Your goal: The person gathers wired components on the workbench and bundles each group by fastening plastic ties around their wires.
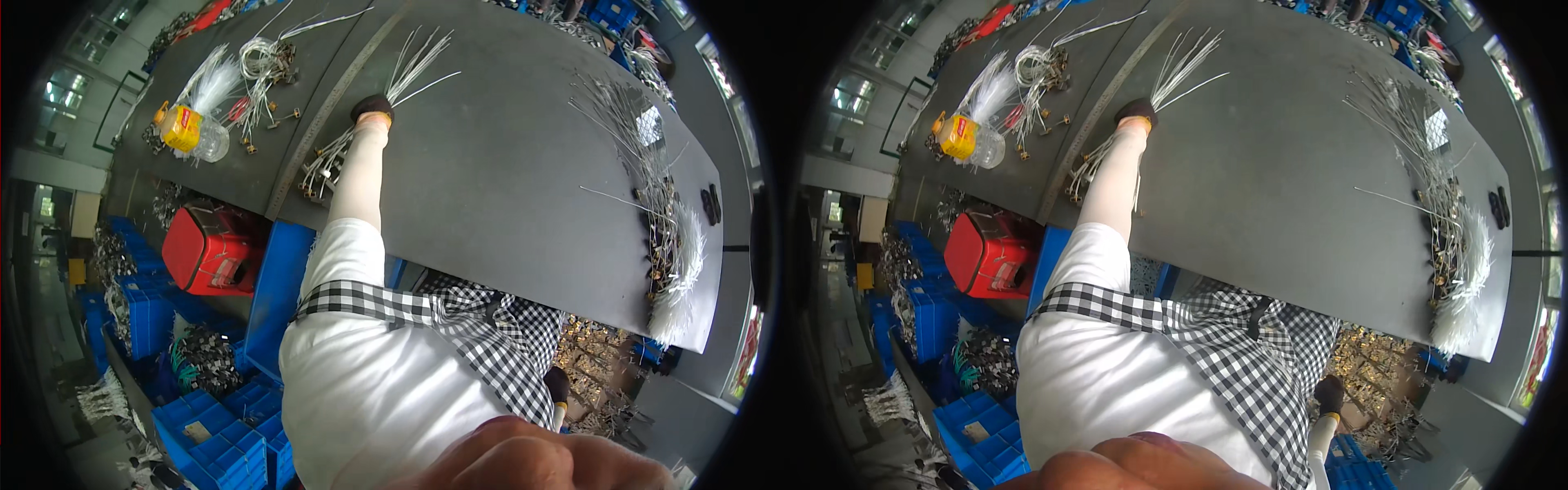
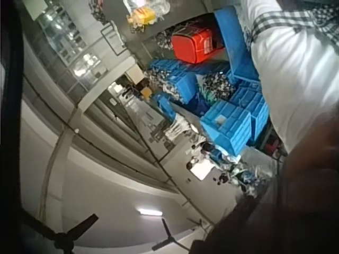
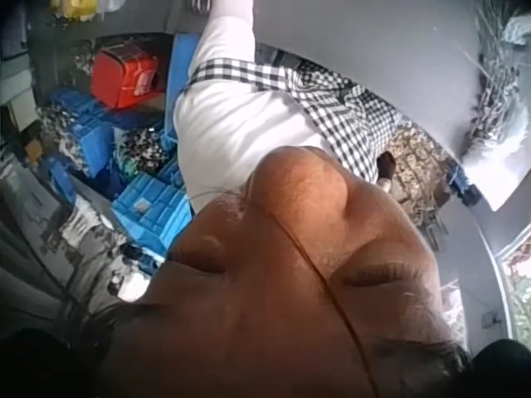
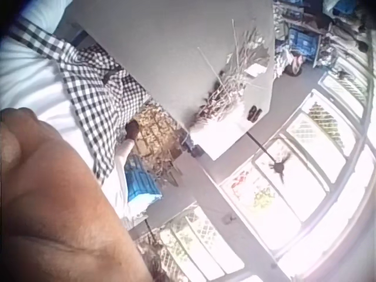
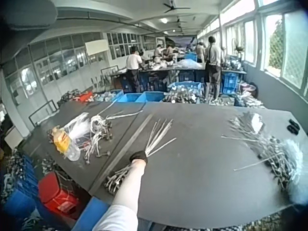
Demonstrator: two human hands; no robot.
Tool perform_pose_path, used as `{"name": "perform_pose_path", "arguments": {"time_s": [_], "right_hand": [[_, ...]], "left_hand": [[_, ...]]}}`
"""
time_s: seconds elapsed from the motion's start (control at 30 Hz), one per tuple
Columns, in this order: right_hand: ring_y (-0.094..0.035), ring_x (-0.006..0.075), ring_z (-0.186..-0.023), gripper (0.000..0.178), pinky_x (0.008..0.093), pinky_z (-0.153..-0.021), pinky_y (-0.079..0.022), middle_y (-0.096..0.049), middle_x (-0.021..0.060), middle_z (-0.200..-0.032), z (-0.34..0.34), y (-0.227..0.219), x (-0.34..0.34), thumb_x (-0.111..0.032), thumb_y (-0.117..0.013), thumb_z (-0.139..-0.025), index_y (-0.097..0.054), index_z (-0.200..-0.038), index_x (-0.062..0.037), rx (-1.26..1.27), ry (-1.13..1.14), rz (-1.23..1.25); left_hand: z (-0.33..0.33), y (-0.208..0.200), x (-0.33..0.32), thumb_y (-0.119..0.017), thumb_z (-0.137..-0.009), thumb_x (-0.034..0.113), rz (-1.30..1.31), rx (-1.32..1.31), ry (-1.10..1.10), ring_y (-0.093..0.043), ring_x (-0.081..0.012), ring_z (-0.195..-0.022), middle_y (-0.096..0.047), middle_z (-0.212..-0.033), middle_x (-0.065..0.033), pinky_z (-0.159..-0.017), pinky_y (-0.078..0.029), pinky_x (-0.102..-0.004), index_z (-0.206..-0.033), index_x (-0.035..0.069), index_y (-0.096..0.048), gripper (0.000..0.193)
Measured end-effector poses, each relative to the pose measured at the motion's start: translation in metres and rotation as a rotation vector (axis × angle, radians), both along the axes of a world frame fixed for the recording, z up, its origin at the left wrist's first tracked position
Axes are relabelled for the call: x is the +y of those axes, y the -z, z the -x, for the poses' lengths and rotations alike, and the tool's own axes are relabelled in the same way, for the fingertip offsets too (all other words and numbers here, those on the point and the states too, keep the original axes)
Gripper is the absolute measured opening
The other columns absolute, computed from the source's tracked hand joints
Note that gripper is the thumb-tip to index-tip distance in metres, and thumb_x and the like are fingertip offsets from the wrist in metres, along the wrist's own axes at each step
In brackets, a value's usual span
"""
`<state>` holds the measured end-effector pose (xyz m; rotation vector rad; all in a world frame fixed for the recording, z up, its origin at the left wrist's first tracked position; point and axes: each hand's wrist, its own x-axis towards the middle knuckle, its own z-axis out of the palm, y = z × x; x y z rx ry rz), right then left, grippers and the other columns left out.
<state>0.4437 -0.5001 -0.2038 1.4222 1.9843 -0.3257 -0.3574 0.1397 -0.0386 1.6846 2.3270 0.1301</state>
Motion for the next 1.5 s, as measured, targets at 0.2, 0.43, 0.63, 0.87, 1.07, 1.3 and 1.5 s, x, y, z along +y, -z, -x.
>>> {"name": "perform_pose_path", "arguments": {"time_s": [0.2,0.43,0.63,0.87,1.07,1.3,1.5], "right_hand": [[-0.065,0.0385,-0.086,0.020,0.0472,-0.079,-0.054,-0.066,0.0182,-0.090,0.023,-0.043,0.048,-0.014,-0.072,-0.072,-0.063,-0.087,-0.0038,0.451,0.368,-0.273],[-0.064,0.0108,-0.088,0.029,0.0288,-0.075,-0.054,-0.071,0.0043,-0.109,0.162,-0.256,0.250,-0.016,-0.062,-0.102,-0.065,-0.127,-0.0010,1.412,0.997,-0.233],[-0.046,0.0276,-0.142,0.077,0.0395,-0.118,-0.037,-0.044,0.0188,-0.156,0.282,-0.400,0.420,-0.004,-0.070,-0.093,-0.028,-0.158,-0.0031,1.845,0.231,-0.538],[-0.061,0.0153,-0.112,0.042,0.0322,-0.100,-0.045,-0.068,0.0085,-0.120,0.312,-0.497,0.463,-0.025,-0.071,-0.093,-0.062,-0.124,0.0013,2.000,0.301,-0.637],[-0.061,0.0161,-0.101,0.074,0.0337,-0.085,-0.054,-0.063,0.0057,-0.118,0.295,-0.478,0.487,-0.012,-0.084,-0.082,-0.044,-0.144,-0.0040,2.069,0.217,-0.663],[-0.061,0.0156,-0.083,0.043,0.0337,-0.072,-0.051,-0.068,0.0060,-0.090,0.307,-0.530,0.504,-0.022,-0.074,-0.089,-0.060,-0.125,-0.0049,1.912,0.236,-0.918],[-0.062,0.0196,-0.078,0.068,0.0344,-0.068,-0.053,-0.066,0.0149,-0.095,0.296,-0.578,0.494,-0.009,-0.073,-0.083,-0.044,-0.145,-0.0044,1.733,0.167,-1.212]], "left_hand": [[-0.014,-0.070,-0.021,-0.064,-0.083,0.025,0.026,-0.076,0.055,-0.064,-0.0405,-0.117,-0.067,-0.122,-0.0240,-0.098,-0.052,-0.0446,-0.118,0.006,-0.070,0.040],[-0.098,-0.148,-0.048,-0.059,-0.087,0.022,-0.243,-0.470,0.272,-0.068,-0.0427,-0.099,-0.069,-0.105,-0.0221,-0.089,-0.054,-0.0474,-0.120,0.007,-0.056,0.037],[-0.280,-0.243,-0.123,-0.055,-0.089,0.015,-0.770,-0.561,0.640,-0.068,-0.0455,-0.084,-0.070,-0.101,-0.0224,-0.070,-0.055,-0.0546,-0.120,0.006,-0.052,0.032],[-0.369,-0.221,-0.106,-0.063,-0.087,0.014,-0.911,-0.605,0.860,-0.068,-0.0446,-0.091,-0.067,-0.101,-0.0236,-0.077,-0.056,-0.0521,-0.128,0.003,-0.051,0.044],[-0.404,-0.241,-0.088,-0.073,-0.091,0.022,-0.720,-0.855,0.933,-0.067,-0.0267,-0.104,-0.069,-0.111,-0.0124,-0.088,-0.055,-0.0400,-0.127,0.004,-0.060,0.043],[-0.425,-0.237,-0.058,-0.064,-0.099,0.015,-0.894,-1.296,1.078,-0.060,-0.0214,-0.122,-0.063,-0.131,-0.0121,-0.102,-0.051,-0.0357,-0.142,0.003,-0.051,0.046],[-0.419,-0.307,-0.056,-0.056,-0.102,0.008,-0.717,-1.227,1.239,-0.056,-0.0224,-0.127,-0.059,-0.137,-0.0143,-0.108,-0.047,-0.0368,-0.144,0.001,-0.047,0.043]]}}
